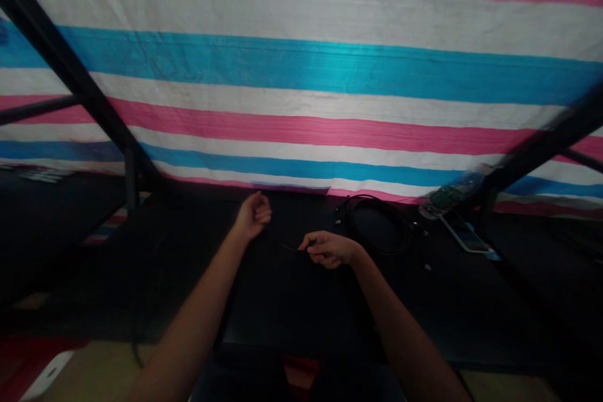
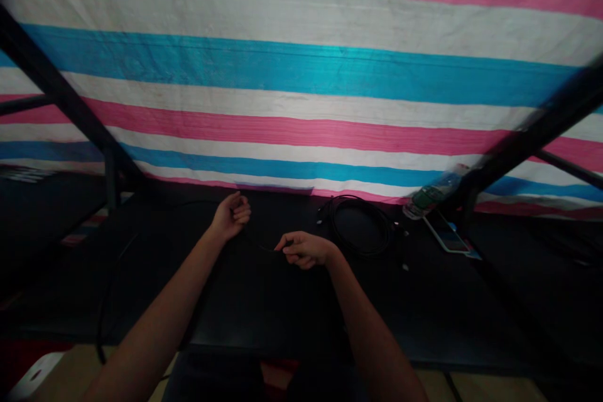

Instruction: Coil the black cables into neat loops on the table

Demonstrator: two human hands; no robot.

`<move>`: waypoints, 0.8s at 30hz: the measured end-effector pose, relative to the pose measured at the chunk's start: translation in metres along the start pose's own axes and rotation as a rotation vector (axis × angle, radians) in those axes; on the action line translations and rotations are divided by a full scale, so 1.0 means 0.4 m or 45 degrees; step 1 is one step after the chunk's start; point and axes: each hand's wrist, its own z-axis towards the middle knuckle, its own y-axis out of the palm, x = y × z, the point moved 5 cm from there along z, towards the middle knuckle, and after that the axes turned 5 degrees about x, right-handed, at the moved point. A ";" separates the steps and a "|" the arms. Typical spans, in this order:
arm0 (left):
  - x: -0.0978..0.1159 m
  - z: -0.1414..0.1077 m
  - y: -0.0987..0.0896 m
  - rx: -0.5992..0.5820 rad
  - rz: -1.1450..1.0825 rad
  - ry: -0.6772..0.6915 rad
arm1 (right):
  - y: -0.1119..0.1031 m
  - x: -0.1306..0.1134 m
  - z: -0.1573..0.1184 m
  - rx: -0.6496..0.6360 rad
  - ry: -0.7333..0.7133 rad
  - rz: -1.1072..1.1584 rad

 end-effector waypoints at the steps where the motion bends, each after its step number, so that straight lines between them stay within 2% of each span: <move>1: -0.037 0.000 0.014 -0.057 0.058 -0.106 | 0.003 0.001 0.000 -0.030 0.001 0.005; 4: -0.123 -0.019 0.041 -0.276 0.249 -0.478 | 0.013 0.009 -0.007 -0.182 0.058 0.012; 6: -0.138 -0.038 0.049 -0.413 0.326 -0.630 | 0.020 0.013 -0.013 -0.278 0.096 0.020; 7: -0.129 -0.043 0.051 -0.449 0.330 -0.629 | 0.020 0.012 -0.015 -0.292 0.092 0.029; 9: -0.081 -0.042 0.048 -0.428 0.262 -0.480 | 0.011 0.004 -0.019 -0.238 0.042 0.060; 11: -0.006 -0.035 0.030 -0.307 0.128 -0.218 | -0.011 -0.009 -0.025 -0.115 -0.040 0.103; 14: 0.120 -0.038 -0.024 -0.077 -0.092 0.209 | -0.045 -0.030 -0.036 0.044 -0.166 0.146; 17: 0.212 -0.058 -0.079 0.062 -0.232 0.540 | -0.050 -0.038 -0.035 0.083 -0.227 0.145; 20: 0.243 -0.070 -0.101 0.116 -0.305 0.677 | -0.032 -0.032 -0.019 0.077 -0.219 0.151; 22: 0.229 -0.065 -0.093 0.121 -0.326 0.686 | -0.025 -0.030 -0.008 0.116 -0.227 0.159; 24: 0.192 -0.049 -0.074 0.146 -0.305 0.639 | -0.035 -0.037 -0.002 0.253 -0.310 0.198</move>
